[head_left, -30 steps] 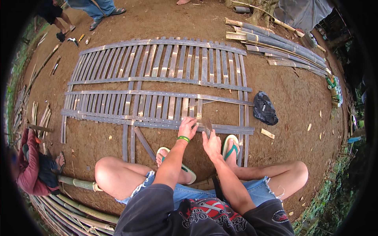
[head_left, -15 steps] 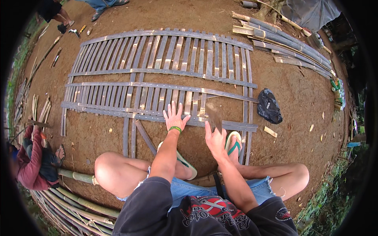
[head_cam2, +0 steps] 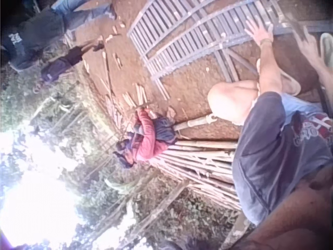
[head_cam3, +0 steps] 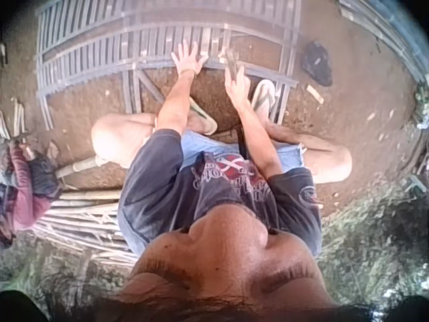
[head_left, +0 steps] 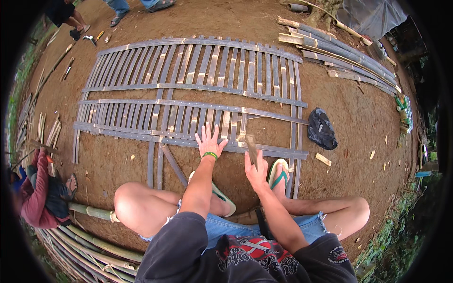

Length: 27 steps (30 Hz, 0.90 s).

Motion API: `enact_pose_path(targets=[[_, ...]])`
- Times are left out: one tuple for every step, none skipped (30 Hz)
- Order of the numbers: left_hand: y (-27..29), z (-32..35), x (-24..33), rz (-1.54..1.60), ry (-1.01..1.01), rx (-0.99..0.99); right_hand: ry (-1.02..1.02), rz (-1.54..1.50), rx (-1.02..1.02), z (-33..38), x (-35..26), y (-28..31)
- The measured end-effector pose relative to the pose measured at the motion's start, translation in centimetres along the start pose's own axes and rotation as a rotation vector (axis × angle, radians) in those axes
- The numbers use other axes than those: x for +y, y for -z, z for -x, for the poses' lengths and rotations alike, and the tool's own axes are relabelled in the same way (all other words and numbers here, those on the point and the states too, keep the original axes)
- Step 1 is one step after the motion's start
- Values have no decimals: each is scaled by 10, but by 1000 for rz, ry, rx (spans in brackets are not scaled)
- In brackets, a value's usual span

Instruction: The person sits on the ground and uses a machete to hammer small wooden wedges into the joints of a bamboo lattice structure. They repeatedly position the wedges and strike them to secure the bamboo slats together.

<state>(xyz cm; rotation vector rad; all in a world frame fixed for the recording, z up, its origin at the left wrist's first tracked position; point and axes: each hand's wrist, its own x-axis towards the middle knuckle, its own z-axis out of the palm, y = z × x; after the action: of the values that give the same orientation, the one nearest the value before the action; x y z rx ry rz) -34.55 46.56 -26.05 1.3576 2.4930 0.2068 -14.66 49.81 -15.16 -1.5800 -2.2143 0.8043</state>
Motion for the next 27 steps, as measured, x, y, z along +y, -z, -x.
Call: enact_pose_path(targets=[[1, -1, 6, 10, -17, 0, -97, 149, -80, 4, 24, -15], [2, -4, 11, 9, -27, -7, -95, 156, -53, 4, 42, -27], [-1, 0, 2, -6, -21, -18, -50, 84, -26, -3, 34, -27], [0, -2, -5, -17, -6, -23, 3, 13, -1, -17, 17, -17], [-5, 5, -7, -13, 0, -23, 29, -45, 5, -17, 4, -1], [-11, 19, -12, -16, 0, -45, 1, -107, -34, -19, -11, 12], [-2, 4, -17, -20, 0, -4, 85, -197, 73, -24, -29, 19], [-2, 4, -18, -16, 22, -25, 160, -282, 172, -23, -40, 22], [-3, 6, -20, -20, 22, -20, 220, -364, 260, -12, -44, 21], [-1, 1, -14, -15, 9, -4, 252, -270, 351, -4, -31, 11], [-1, -1, -1, -2, -19, 3, 159, -199, 306, 3, 3, -5], [-4, 2, 3, 4, -30, -14, -42, 8, 32, 5, 25, -13], [-3, 1, 2, 6, -31, -14, -226, 204, -244, -2, 26, -12], [-3, -3, 2, 8, -33, -15, -292, 70, -148, -8, 26, -12], [6, -17, -5, 1, -38, 34, -140, -135, -54, -17, 20, -6], [7, -19, -6, 0, -37, 58, -130, -216, -16, -30, 9, 2], [-4, 0, -10, -4, -35, 40, -157, -288, 3, -27, -1, 11], [-4, 3, -19, -7, -16, 21, -157, -318, 32, -25, -29, 28], [-2, 0, -14, -10, -18, 8, -110, -351, 105, -27, -27, 28], [0, -3, -9, -13, -19, -4, -61, -384, 176, -27, -23, 26], [0, -2, -9, -22, -12, -23, -15, -421, 236, -25, -24, 24], [-1, -1, -10, -29, -11, -32, 21, -399, 261, -23, -25, 23], [-1, 0, -12, -29, -5, -36, -20, -378, 185, -23, -25, 19], [-1, -1, -12, -30, -5, -39, -63, -355, 114, -24, -20, 15], [1, -3, -5, -23, -16, -45, -110, -324, 52, -24, -9, 12], [3, -3, 2, -12, -16, -75, -115, -204, 37, -25, 8, 4], [3, -3, -2, -16, -10, -70, -244, -319, -41, -25, 6, 0]])
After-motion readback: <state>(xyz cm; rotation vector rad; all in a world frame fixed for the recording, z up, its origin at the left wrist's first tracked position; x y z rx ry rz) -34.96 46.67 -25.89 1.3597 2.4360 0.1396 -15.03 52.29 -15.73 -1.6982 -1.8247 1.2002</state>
